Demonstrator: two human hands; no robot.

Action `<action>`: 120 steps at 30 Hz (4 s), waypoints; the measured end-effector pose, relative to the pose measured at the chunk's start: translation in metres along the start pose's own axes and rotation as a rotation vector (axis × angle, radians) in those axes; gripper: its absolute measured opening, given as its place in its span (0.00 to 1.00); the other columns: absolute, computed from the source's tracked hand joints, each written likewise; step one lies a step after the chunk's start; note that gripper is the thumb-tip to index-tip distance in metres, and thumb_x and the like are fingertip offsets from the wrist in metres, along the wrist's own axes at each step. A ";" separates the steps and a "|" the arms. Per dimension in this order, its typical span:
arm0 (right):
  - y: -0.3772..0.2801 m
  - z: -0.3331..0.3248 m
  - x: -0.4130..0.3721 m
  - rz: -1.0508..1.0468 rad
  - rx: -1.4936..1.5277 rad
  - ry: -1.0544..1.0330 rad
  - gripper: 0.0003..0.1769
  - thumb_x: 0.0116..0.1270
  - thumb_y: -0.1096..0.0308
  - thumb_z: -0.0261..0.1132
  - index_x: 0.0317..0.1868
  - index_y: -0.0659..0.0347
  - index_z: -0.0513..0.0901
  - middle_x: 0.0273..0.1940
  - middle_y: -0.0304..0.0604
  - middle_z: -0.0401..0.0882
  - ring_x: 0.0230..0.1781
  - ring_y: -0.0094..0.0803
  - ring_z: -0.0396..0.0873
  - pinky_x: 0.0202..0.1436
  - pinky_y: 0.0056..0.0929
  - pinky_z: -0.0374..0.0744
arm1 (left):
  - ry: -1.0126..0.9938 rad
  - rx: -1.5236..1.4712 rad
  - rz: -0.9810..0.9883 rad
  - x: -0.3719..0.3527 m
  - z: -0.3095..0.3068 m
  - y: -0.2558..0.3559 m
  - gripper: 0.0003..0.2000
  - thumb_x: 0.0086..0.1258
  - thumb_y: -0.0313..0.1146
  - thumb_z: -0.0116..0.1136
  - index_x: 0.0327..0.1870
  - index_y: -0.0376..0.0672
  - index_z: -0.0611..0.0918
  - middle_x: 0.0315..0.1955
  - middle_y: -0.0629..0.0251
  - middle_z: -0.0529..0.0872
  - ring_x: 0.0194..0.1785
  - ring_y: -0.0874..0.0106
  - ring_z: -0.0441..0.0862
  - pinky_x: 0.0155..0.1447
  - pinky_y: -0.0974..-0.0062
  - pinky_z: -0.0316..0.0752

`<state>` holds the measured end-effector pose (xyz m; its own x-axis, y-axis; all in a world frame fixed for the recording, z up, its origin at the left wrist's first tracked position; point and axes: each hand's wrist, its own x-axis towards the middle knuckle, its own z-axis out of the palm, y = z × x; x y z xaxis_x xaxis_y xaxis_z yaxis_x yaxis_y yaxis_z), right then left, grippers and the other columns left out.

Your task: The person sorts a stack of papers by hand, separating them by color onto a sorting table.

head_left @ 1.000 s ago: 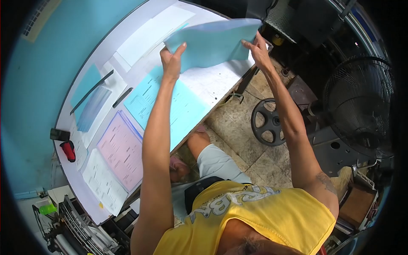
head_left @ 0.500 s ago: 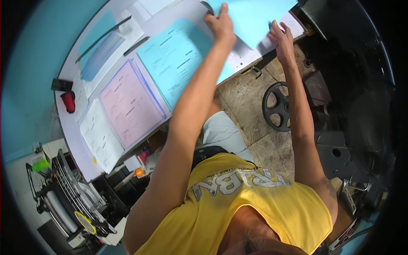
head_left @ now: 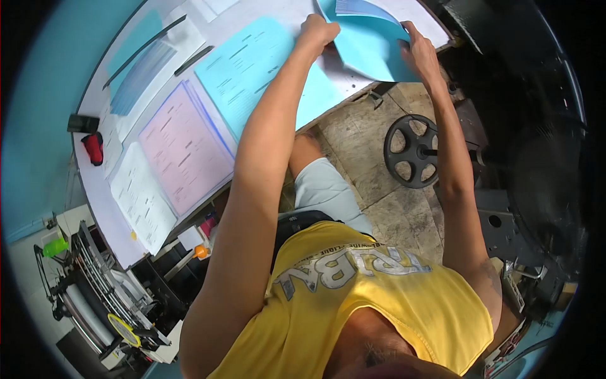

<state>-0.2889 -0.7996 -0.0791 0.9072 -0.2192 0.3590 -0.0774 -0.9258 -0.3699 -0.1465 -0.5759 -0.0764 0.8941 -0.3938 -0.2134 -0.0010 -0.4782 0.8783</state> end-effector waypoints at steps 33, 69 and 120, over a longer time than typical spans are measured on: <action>-0.055 -0.099 0.052 -0.003 1.099 0.435 0.21 0.69 0.72 0.57 0.61 0.69 0.75 0.55 0.44 0.80 0.55 0.32 0.76 0.62 0.31 0.73 | 0.203 -0.555 0.709 -0.052 -0.041 0.089 0.21 0.74 0.35 0.55 0.63 0.31 0.76 0.50 0.55 0.82 0.56 0.67 0.76 0.66 0.67 0.67; 0.008 -0.031 -0.015 -0.372 -0.291 0.077 0.25 0.63 0.60 0.73 0.60 0.52 0.81 0.44 0.51 0.87 0.41 0.43 0.87 0.42 0.40 0.84 | -0.206 -0.705 -0.215 0.029 -0.045 -0.017 0.29 0.77 0.45 0.59 0.64 0.23 0.74 0.52 0.47 0.87 0.50 0.55 0.90 0.51 0.59 0.89; -0.010 0.030 0.022 0.705 1.043 -0.145 0.31 0.65 0.68 0.74 0.63 0.78 0.75 0.45 0.53 0.83 0.45 0.38 0.84 0.48 0.36 0.86 | 0.496 -1.081 -0.145 -0.064 0.041 0.046 0.30 0.76 0.33 0.65 0.71 0.28 0.64 0.67 0.44 0.72 0.66 0.55 0.78 0.71 0.50 0.77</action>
<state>-0.2559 -0.7857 -0.0927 0.8441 -0.4676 -0.2623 -0.2586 0.0735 -0.9632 -0.2223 -0.6045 -0.0399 0.9303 0.0687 -0.3604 0.2783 0.5079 0.8152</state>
